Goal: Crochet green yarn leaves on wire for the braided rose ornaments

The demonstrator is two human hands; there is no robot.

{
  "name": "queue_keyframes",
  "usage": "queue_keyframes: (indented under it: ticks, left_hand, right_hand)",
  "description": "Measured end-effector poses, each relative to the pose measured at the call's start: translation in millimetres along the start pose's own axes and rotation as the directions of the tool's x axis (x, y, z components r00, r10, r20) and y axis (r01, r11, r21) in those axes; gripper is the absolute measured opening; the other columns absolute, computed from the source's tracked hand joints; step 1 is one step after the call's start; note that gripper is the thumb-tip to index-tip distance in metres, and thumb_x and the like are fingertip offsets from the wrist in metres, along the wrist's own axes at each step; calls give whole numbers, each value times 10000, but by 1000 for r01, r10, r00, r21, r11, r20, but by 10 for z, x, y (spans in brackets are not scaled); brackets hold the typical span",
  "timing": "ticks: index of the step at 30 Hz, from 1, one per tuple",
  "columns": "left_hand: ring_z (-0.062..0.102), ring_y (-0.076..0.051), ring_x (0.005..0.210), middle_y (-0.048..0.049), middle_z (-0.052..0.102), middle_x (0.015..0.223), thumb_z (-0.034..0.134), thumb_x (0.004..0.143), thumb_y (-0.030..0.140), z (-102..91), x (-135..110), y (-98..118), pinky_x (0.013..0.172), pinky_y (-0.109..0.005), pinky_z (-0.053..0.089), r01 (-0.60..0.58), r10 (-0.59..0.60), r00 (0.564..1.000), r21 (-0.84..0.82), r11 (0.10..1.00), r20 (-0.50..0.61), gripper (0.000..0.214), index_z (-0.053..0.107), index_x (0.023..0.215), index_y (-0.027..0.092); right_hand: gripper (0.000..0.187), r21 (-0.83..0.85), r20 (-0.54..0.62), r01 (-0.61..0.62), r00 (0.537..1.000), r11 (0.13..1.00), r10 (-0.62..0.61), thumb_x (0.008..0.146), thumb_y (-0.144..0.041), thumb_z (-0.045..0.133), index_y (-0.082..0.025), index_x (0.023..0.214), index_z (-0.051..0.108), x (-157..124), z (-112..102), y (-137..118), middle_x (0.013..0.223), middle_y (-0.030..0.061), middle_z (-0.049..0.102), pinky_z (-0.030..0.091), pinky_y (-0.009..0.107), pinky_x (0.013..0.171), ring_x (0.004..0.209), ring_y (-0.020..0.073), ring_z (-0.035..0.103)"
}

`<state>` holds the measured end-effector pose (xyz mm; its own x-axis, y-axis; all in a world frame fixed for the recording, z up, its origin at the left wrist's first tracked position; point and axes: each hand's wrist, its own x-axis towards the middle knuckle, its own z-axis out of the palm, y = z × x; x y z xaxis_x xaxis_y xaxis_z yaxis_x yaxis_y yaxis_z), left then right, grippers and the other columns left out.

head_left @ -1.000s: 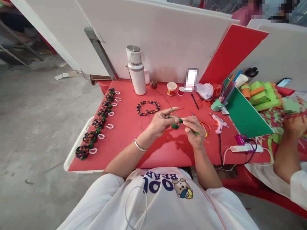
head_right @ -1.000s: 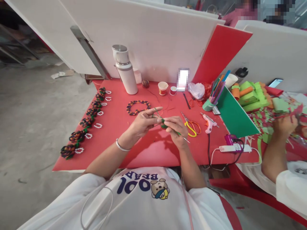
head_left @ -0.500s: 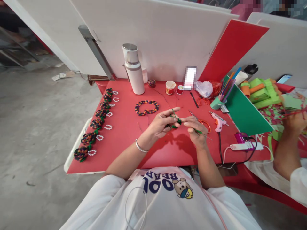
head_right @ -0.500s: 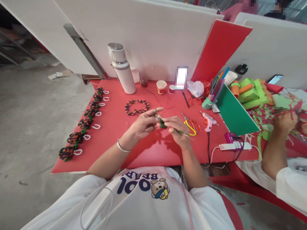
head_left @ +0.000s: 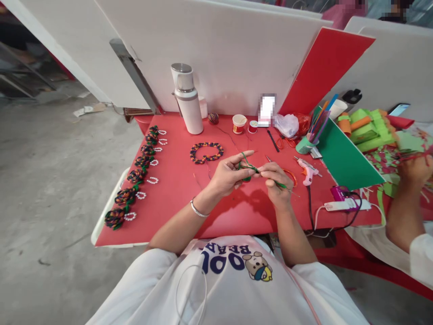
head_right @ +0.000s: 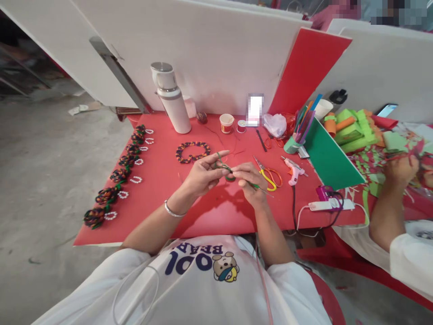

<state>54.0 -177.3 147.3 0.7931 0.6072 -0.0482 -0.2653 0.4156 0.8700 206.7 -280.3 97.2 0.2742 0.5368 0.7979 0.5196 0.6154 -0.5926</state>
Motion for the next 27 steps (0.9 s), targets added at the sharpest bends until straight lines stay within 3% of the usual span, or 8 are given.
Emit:
queue_keyframes:
  ticks: [7, 13, 27]
  left_hand:
    - [519, -54, 411, -80, 793, 755, 922, 658, 296, 0, -57, 27, 342, -177, 233, 63, -63, 998, -2, 998, 20, 898, 555, 1448, 78]
    - [505, -39, 402, -69, 793, 762, 916, 668, 262, -27, -67, 28, 343, -168, 201, 106, -103, 993, -41, 994, 60, 822, 591, 1408, 108]
    - [556, -69, 443, -88, 776, 720, 889, 686, 226, -63, -91, 105, 355, -178, 178, 170, -169, 982, 1, 986, 87, 850, 549, 1444, 50]
  right_hand:
    - [197, 36, 64, -17, 998, 999, 14, 939, -464, 681, -384, 1086, 785, 42, -92, -21, 1032, 15, 788, 600, 458, 879, 953, 220, 726]
    - [191, 57, 97, -12, 995, 998, 6, 932, -432, 702, -377, 1095, 786, 54, -153, -36, 1024, 15, 799, 589, 458, 869, 945, 222, 731]
    - [206, 27, 145, 35, 989, 999, -39, 934, -429, 701, -364, 1112, 782, 76, -242, -71, 1042, 27, 814, 573, 470, 848, 912, 228, 741]
